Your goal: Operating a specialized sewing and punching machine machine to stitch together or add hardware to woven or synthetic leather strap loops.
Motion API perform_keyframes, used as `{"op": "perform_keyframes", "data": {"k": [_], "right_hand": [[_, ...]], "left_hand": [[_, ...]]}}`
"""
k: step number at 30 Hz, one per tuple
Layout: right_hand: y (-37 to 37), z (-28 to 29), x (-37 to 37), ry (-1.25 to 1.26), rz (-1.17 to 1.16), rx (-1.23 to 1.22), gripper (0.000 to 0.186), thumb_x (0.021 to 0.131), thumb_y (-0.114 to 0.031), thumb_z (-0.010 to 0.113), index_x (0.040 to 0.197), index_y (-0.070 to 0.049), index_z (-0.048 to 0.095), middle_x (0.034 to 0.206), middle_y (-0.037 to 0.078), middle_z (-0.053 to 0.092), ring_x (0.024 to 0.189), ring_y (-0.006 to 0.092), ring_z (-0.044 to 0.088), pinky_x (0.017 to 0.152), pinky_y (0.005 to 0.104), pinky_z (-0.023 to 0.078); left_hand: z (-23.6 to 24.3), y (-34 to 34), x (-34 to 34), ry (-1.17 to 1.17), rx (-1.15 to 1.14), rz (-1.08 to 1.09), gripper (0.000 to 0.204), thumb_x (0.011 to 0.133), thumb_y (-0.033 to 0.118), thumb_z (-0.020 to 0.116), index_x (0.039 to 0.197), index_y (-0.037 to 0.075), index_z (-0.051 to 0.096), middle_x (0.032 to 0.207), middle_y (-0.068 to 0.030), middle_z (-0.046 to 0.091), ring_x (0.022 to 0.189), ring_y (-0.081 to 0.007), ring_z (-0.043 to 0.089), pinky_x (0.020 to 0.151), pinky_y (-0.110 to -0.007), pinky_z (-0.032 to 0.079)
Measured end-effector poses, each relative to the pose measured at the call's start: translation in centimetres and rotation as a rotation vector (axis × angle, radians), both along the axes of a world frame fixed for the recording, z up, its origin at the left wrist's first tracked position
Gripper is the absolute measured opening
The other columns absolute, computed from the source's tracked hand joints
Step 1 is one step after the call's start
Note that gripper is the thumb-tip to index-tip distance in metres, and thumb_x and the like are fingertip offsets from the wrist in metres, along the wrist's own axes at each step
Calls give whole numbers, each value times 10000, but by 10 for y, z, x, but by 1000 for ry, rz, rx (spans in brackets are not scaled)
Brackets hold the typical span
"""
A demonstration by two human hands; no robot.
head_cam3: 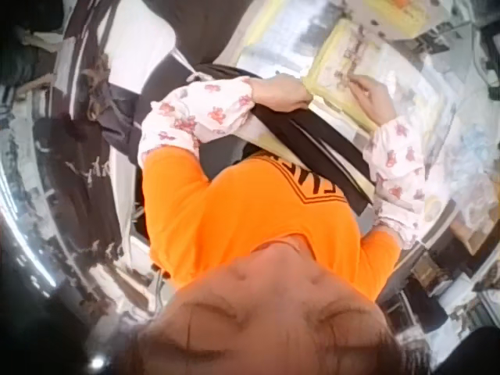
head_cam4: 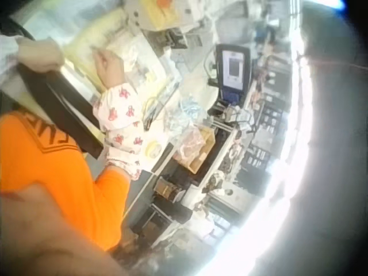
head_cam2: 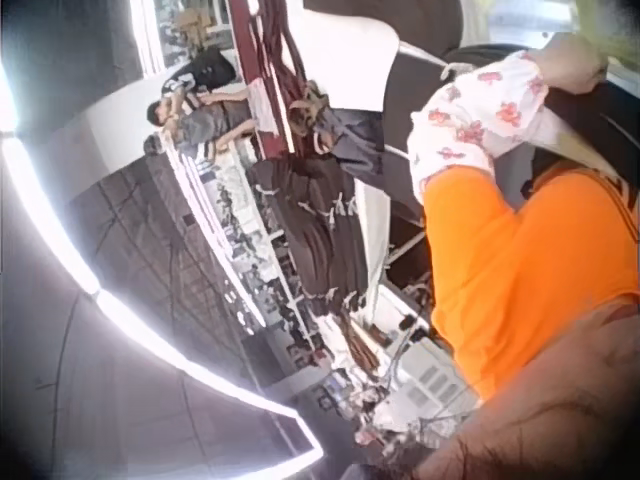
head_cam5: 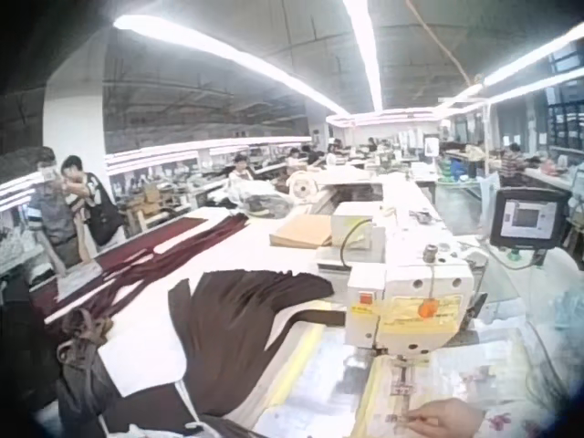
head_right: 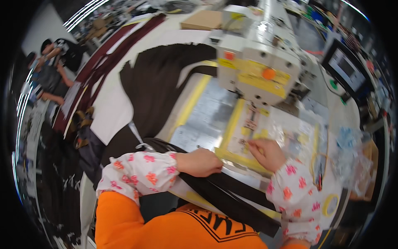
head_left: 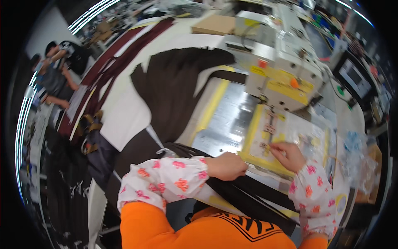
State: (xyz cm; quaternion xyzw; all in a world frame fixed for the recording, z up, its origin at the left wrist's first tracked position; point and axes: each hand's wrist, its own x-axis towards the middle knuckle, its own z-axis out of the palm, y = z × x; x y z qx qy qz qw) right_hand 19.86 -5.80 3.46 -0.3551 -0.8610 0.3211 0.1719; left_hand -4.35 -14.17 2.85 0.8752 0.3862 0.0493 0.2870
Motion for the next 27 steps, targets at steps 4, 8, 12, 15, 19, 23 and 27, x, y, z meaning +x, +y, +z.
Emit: {"op": "perform_keyframes", "data": {"k": [4,8,12,15,19,23,27], "right_hand": [[-37,30,7,-117,112,256,863,577,-308,810,1288,0,429,977,157,605,818,306,593,749,367,465],[-29,26,-4,-198,-84,543,667,605,-202,748,1198,-32,494,935,142,542,829,342,528,715,424,408],[15,14,15,-317,-281,834,357,673,-120,662,1015,-68,574,882,125,527,812,339,530,699,419,419],[32,28,30,-598,-543,714,217,726,-183,628,910,-72,604,841,162,580,783,352,574,675,435,453],[54,16,-1,137,-548,-61,235,845,-174,497,986,-21,607,608,149,591,484,247,587,478,366,463],[44,4,-23,622,-600,-253,131,883,-52,428,966,-22,525,588,48,515,393,107,456,357,240,323],[55,-26,-32,772,-702,-106,146,838,41,446,954,-28,500,641,53,532,430,97,461,361,233,321]], "left_hand": [[28,15,-1,-319,198,345,231,890,220,502,776,22,539,681,-175,590,700,-371,586,608,-461,440],[46,21,-25,-573,328,600,245,893,229,506,795,11,558,659,-171,583,634,-348,576,580,-414,429],[57,29,-28,-487,578,683,136,828,177,579,830,42,586,767,-114,587,731,-290,563,658,-368,429],[52,28,11,-486,839,424,114,777,169,619,836,79,580,866,-63,556,824,-261,527,718,-341,423],[10,22,49,-317,391,195,171,864,208,529,859,46,586,726,-97,600,704,-295,593,646,-375,470],[-17,72,49,-654,-364,607,360,951,321,356,928,23,557,673,-76,599,566,-135,551,530,-283,447],[-30,92,59,-976,-636,874,324,964,319,387,851,59,543,644,-40,563,503,-96,476,483,-240,420]]}}
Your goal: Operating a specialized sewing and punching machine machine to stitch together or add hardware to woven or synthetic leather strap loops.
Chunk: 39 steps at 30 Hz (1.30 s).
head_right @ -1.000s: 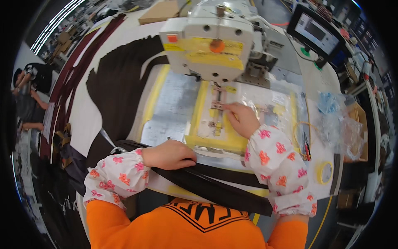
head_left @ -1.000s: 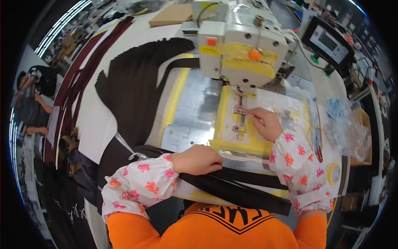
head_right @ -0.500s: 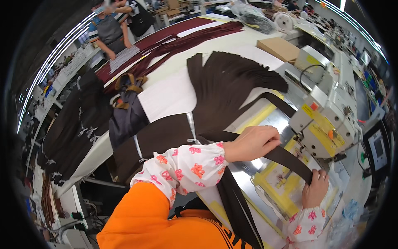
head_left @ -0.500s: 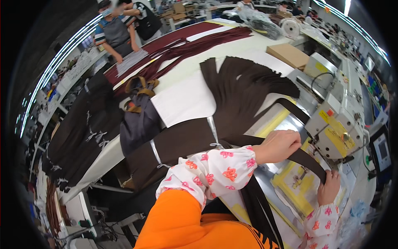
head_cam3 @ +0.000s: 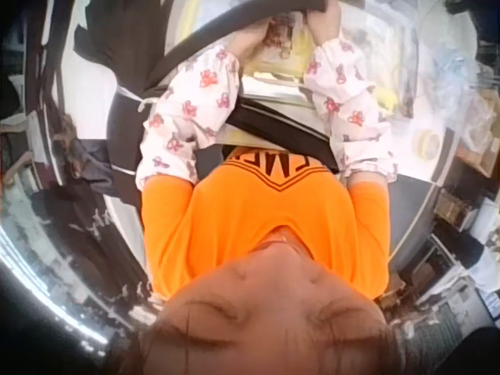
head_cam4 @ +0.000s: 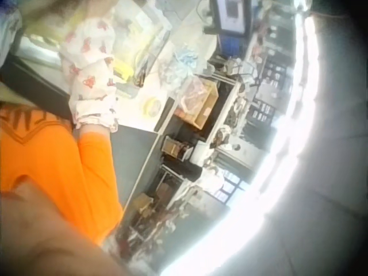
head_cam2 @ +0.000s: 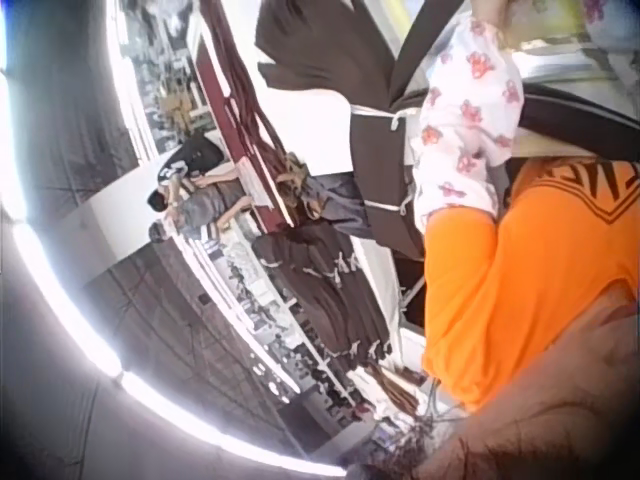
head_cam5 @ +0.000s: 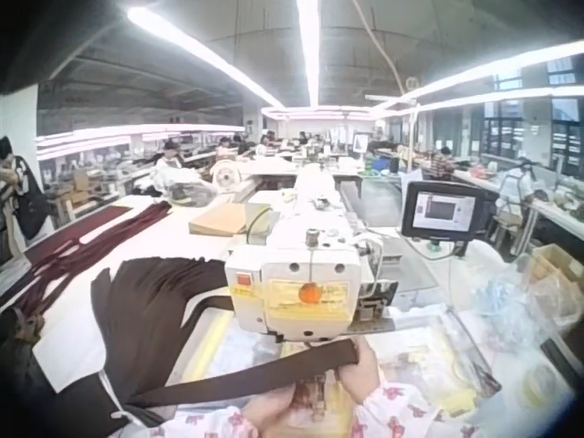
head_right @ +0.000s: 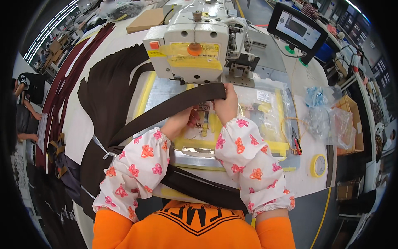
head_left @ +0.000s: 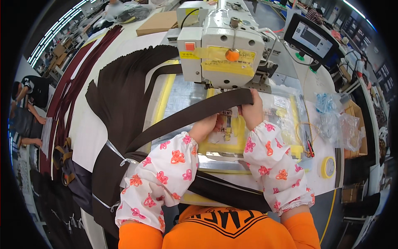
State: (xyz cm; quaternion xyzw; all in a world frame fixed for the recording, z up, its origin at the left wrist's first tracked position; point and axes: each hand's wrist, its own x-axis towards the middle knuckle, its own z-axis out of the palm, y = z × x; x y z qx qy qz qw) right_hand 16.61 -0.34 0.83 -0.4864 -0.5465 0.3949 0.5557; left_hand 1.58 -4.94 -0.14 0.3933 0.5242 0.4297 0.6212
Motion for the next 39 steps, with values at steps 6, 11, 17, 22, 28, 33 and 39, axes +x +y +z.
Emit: {"op": "perform_keyframes", "data": {"k": [6,11,17,22,28,33,39], "right_hand": [[-4,-9,8,-298,-162,362,164,789,10,557,947,-5,518,738,123,618,645,218,614,592,297,477],[-3,-10,1,-455,-125,59,228,739,-80,617,936,-5,531,836,209,638,808,373,628,691,375,493],[20,-28,-2,-473,-124,61,235,729,-81,594,956,-33,551,837,218,635,812,398,611,681,404,492],[27,-33,4,-475,-201,123,228,703,-72,601,923,-34,554,820,195,644,800,385,616,683,425,493],[23,-33,5,-472,-172,185,262,682,-74,622,930,-24,553,831,173,658,796,364,630,695,412,506],[25,-43,8,-438,-135,230,316,686,-70,634,989,-19,564,868,170,656,827,326,638,725,369,503],[27,-52,18,-353,-148,204,303,719,-6,614,1016,-14,553,856,160,644,826,290,631,711,341,488]], "left_hand": [[-31,37,11,-142,-70,172,315,952,272,422,725,86,535,599,-23,516,460,-78,420,411,-236,318],[-25,51,7,1020,860,-2,223,897,181,473,944,8,606,864,-158,605,800,-290,596,715,-382,458],[5,43,10,1098,948,-169,215,786,74,529,984,25,598,911,-172,604,849,-324,588,738,-392,461],[-1,52,2,1220,1218,-395,242,812,36,523,1046,31,581,914,-167,606,831,-311,594,745,-363,472],[3,48,-9,1232,1056,-558,253,877,85,508,1124,56,553,1027,-135,616,902,-298,601,770,-334,482],[-5,43,-17,1174,945,-590,313,890,148,523,1196,83,512,1127,-123,587,963,-306,588,813,-359,478],[-15,49,-18,984,932,-615,355,874,229,571,1190,81,509,1046,-133,596,929,-317,585,784,-369,474]]}}
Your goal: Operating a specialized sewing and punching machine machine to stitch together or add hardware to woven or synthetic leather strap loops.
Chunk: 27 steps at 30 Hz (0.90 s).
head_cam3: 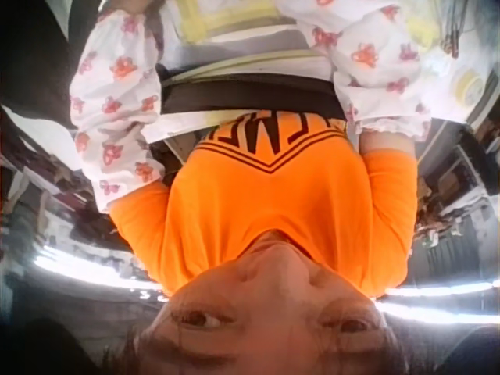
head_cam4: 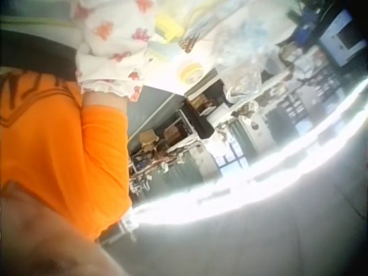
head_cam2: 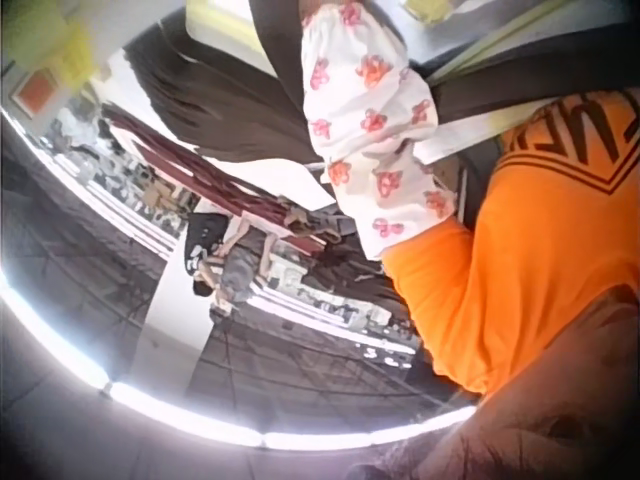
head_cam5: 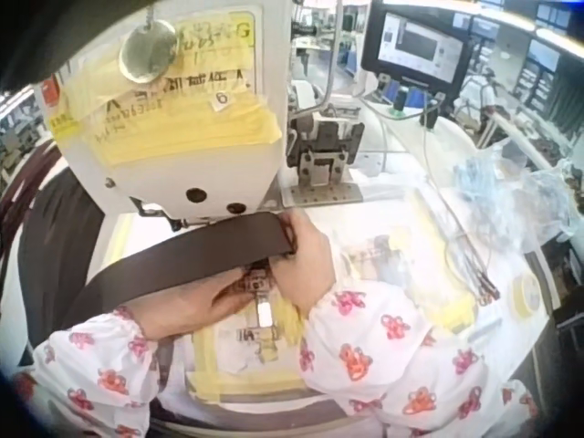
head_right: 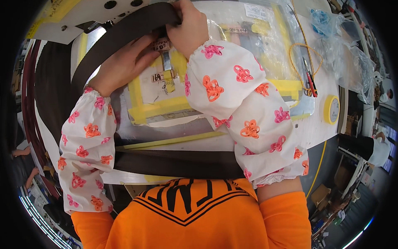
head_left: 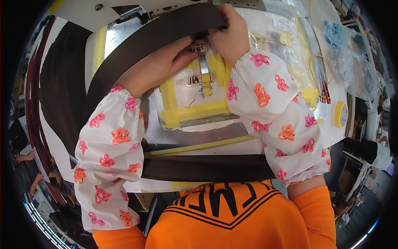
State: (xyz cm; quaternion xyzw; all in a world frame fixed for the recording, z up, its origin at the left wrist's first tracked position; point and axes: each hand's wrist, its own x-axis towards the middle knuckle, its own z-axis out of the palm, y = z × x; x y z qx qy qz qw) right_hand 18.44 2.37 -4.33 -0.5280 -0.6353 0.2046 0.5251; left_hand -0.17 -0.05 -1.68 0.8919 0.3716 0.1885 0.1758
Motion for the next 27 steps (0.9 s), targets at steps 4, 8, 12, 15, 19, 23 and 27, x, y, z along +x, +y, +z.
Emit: {"op": "perform_keyframes", "data": {"k": [4,8,12,15,19,23,27], "right_hand": [[-27,16,-11,186,52,-144,274,759,-28,615,1024,-2,552,858,143,646,826,266,628,709,331,484],[-36,10,0,19,256,-182,227,751,-90,614,963,-11,608,872,175,637,727,337,612,690,360,499],[-37,10,4,-159,313,-135,178,776,-43,558,940,-9,619,937,156,627,764,293,581,698,351,485],[-42,5,-1,-413,222,131,197,771,-16,545,950,1,625,955,114,639,839,275,572,732,336,471],[-44,8,-11,-651,145,145,231,726,-34,561,943,-16,638,1008,114,628,853,294,562,739,349,478],[-47,29,-27,-1104,94,15,261,722,-90,580,970,-26,629,1053,108,613,862,263,568,762,366,472],[-50,27,-46,-1142,31,72,300,693,-152,619,966,-30,648,1100,157,590,985,266,528,741,369,385]], "left_hand": [[15,-3,6,-3,-342,105,404,853,302,602,1189,96,511,1054,-139,586,926,-303,587,781,-360,469],[-3,-3,-5,-83,-231,62,402,847,324,606,1168,99,521,1076,-146,589,950,-300,590,778,-361,477],[5,0,-5,-43,-233,61,392,835,313,616,1141,83,530,1078,-141,599,938,-314,595,757,-371,491],[2,4,0,15,-22,1,373,834,294,614,1127,77,533,1064,-125,601,888,-322,604,720,-381,499],[1,-3,1,-67,-56,49,280,847,264,588,1031,57,546,952,-145,618,832,-340,605,685,-397,491],[23,-13,4,109,-76,109,161,840,160,543,907,14,544,848,-196,612,794,-367,592,680,-420,476],[101,-53,9,98,-74,-103,170,758,43,550,920,5,585,866,-183,618,803,-333,605,665,-418,473]]}}
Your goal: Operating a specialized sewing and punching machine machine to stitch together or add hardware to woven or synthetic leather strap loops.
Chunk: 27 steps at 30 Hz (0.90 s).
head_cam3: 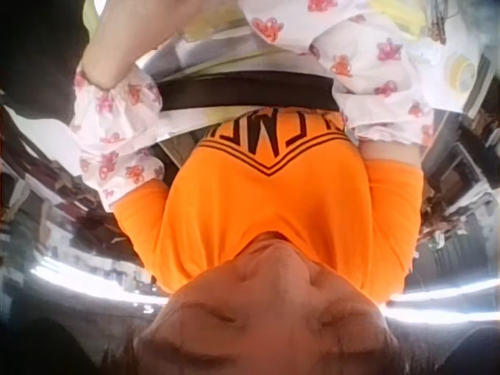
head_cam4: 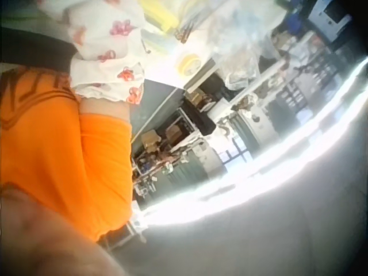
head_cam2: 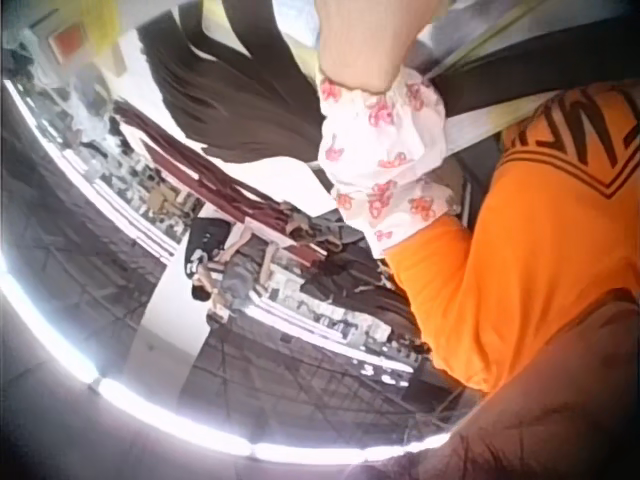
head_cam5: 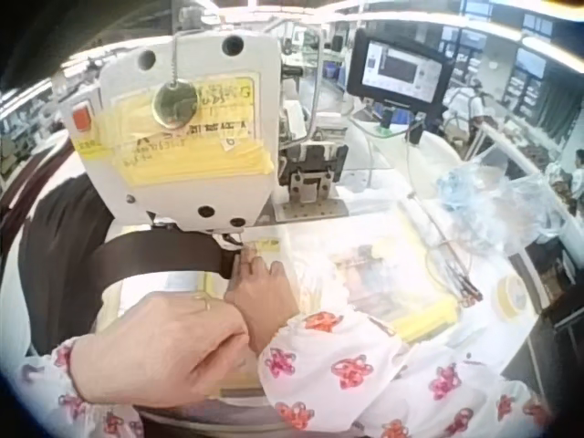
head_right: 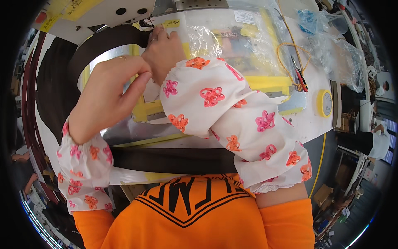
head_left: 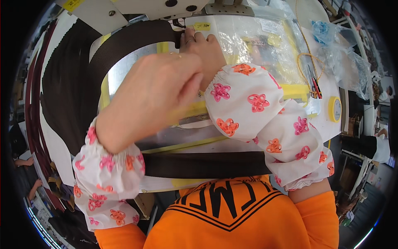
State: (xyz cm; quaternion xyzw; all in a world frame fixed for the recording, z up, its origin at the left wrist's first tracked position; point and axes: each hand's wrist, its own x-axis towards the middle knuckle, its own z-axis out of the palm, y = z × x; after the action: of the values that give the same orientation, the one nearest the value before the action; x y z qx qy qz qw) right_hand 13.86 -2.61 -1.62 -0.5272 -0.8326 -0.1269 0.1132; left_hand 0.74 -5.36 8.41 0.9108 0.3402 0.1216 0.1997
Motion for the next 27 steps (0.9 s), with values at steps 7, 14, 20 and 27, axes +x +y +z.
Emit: {"op": "perform_keyframes", "data": {"k": [7,14,20,27], "right_hand": [[4,7,20,-51,15,-92,410,736,-98,555,1139,-18,561,1242,94,513,1007,212,513,808,339,401],[30,27,49,146,306,-407,356,756,-65,522,1104,-72,596,1272,42,528,931,238,563,820,356,434],[14,10,46,77,270,-114,288,771,-100,525,1039,-86,629,1233,44,550,863,206,563,761,327,416],[13,-3,64,650,340,-153,394,703,34,534,1081,-36,619,1220,66,565,797,273,528,736,367,442]], "left_hand": [[-65,22,-3,371,512,170,359,760,-2,504,1116,-17,541,1169,-170,562,1092,-295,544,844,-341,492],[-65,60,-29,93,444,6,258,755,66,571,1004,41,634,1145,-75,601,980,-247,600,828,-336,498],[-90,77,-32,-95,330,-27,234,738,44,606,970,58,630,1150,-80,597,1001,-288,583,841,-372,476],[-93,63,-30,-129,309,53,331,771,63,539,1095,68,605,1196,-74,563,1093,-246,520,878,-370,395]]}}
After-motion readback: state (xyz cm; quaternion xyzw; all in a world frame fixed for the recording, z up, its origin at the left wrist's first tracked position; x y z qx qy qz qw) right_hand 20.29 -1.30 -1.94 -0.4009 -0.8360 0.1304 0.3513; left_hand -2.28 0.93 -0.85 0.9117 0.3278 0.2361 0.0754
